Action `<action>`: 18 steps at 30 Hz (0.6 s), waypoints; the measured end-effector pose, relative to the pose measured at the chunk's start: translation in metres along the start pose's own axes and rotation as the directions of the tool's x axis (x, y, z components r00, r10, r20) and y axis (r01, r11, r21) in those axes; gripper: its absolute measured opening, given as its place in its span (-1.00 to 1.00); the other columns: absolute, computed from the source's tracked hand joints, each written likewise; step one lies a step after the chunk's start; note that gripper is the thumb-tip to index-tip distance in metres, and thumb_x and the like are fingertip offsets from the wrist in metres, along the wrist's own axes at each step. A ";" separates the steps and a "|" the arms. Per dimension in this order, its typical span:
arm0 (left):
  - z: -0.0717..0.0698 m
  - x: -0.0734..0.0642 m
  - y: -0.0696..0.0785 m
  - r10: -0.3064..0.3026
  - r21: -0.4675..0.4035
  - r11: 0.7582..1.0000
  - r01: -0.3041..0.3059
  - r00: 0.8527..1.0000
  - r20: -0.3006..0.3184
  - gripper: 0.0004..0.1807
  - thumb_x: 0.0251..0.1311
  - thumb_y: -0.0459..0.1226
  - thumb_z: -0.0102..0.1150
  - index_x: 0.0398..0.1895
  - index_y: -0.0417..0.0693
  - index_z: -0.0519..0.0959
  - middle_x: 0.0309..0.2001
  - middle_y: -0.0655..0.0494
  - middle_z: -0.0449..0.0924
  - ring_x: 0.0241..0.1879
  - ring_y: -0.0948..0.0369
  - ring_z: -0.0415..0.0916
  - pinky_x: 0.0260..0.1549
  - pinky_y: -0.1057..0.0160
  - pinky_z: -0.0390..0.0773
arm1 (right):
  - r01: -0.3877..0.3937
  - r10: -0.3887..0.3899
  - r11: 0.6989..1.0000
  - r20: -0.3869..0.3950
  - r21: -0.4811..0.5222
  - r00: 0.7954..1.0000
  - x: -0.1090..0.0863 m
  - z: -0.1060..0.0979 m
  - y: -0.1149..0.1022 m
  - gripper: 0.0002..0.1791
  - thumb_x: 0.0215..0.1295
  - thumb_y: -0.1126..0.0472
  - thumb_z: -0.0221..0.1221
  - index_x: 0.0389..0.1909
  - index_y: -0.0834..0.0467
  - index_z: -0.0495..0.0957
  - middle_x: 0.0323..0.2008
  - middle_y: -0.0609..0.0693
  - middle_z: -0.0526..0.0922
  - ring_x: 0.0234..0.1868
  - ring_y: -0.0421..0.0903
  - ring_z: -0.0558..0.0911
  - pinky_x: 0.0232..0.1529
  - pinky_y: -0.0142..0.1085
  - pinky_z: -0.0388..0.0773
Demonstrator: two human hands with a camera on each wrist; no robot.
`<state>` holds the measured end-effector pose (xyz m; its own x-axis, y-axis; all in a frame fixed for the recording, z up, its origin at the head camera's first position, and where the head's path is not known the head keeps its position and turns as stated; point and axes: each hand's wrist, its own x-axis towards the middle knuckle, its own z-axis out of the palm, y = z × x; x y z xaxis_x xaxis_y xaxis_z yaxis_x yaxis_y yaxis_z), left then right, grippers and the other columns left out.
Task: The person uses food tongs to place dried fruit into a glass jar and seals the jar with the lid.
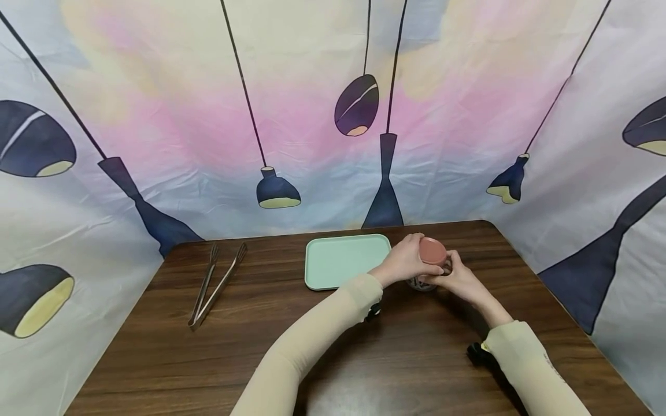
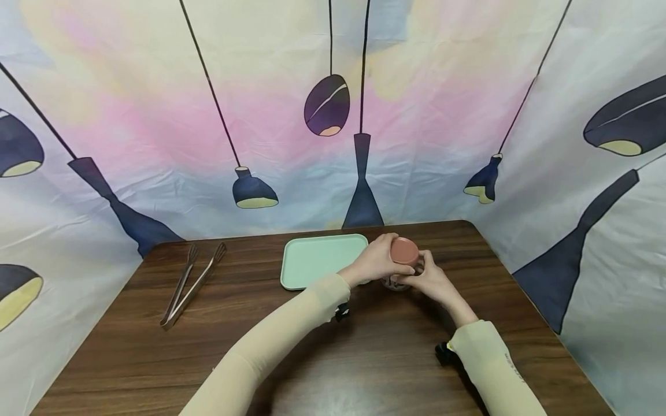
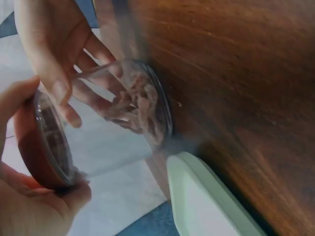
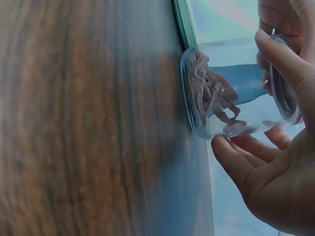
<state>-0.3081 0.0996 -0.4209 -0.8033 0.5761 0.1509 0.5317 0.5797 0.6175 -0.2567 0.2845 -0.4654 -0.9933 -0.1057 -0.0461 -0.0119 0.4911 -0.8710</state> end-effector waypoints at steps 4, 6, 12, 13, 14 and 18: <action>-0.002 0.002 -0.005 0.028 -0.063 0.998 -0.025 0.999 0.038 -0.03 0.04 0.08 0.51 0.43 -0.16 0.30 0.15 0.05 0.46 -0.07 0.28 0.50 -0.15 0.36 0.52 | 0.017 -0.017 1.000 0.014 0.001 1.000 0.000 -0.003 0.001 -0.06 0.20 -0.11 0.42 0.35 0.20 0.07 0.34 0.29 0.39 0.34 0.19 0.42 0.18 0.08 0.44; -0.003 0.001 -0.008 0.045 -0.078 0.996 -0.041 0.998 0.053 -0.03 0.02 0.07 0.53 0.42 -0.16 0.30 0.14 0.06 0.47 -0.08 0.30 0.50 -0.15 0.38 0.51 | 0.008 -0.007 1.000 0.023 -0.017 1.000 -0.001 -0.004 0.001 -0.05 0.18 -0.14 0.43 0.36 0.17 0.09 0.32 0.26 0.42 0.32 0.18 0.45 0.17 0.08 0.44; -0.009 -0.001 -0.011 0.114 -0.073 0.992 -0.107 0.988 0.106 -0.01 0.00 0.07 0.54 0.42 -0.20 0.30 0.10 0.08 0.50 -0.09 0.34 0.50 -0.16 0.44 0.49 | -0.027 0.037 0.990 0.069 -0.142 0.997 -0.005 -0.011 -0.004 0.12 0.11 -0.27 0.42 0.51 0.14 0.05 0.36 0.29 0.38 0.33 0.24 0.42 0.14 0.14 0.44; -0.011 -0.002 -0.011 0.122 -0.076 0.991 -0.114 0.986 0.115 -0.01 0.00 0.07 0.54 0.42 -0.20 0.30 0.10 0.08 0.50 -0.08 0.34 0.50 -0.15 0.44 0.49 | -0.027 0.039 0.987 0.077 -0.157 0.996 -0.005 -0.013 -0.005 0.15 0.11 -0.28 0.42 0.53 0.16 0.03 0.37 0.30 0.36 0.34 0.26 0.40 0.14 0.15 0.44; -0.012 -0.002 -0.012 0.127 -0.077 0.990 -0.118 0.984 0.124 0.00 0.00 0.07 0.54 0.43 -0.19 0.30 0.11 0.08 0.50 -0.08 0.34 0.50 -0.14 0.44 0.49 | -0.027 0.042 0.985 0.083 -0.168 0.996 -0.005 -0.014 -0.006 0.18 0.11 -0.28 0.41 0.55 0.18 0.01 0.39 0.32 0.34 0.35 0.28 0.39 0.14 0.16 0.44; -0.015 -0.005 -0.012 0.131 -0.107 0.988 -0.115 0.980 0.153 0.02 0.00 0.05 0.54 0.46 -0.18 0.27 0.13 0.11 0.49 -0.04 0.34 0.50 -0.11 0.40 0.50 | -0.028 0.045 0.984 0.099 -0.173 0.994 -0.007 -0.015 -0.006 0.18 0.13 -0.27 0.40 0.56 0.20 0.00 0.40 0.35 0.31 0.36 0.31 0.37 0.14 0.17 0.44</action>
<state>-0.3151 0.0811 -0.4176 -0.6763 0.7283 0.1106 0.5889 0.4444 0.6750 -0.2516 0.2953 -0.4523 -0.9765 -0.1687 -0.1339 -0.0041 0.6362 -0.7715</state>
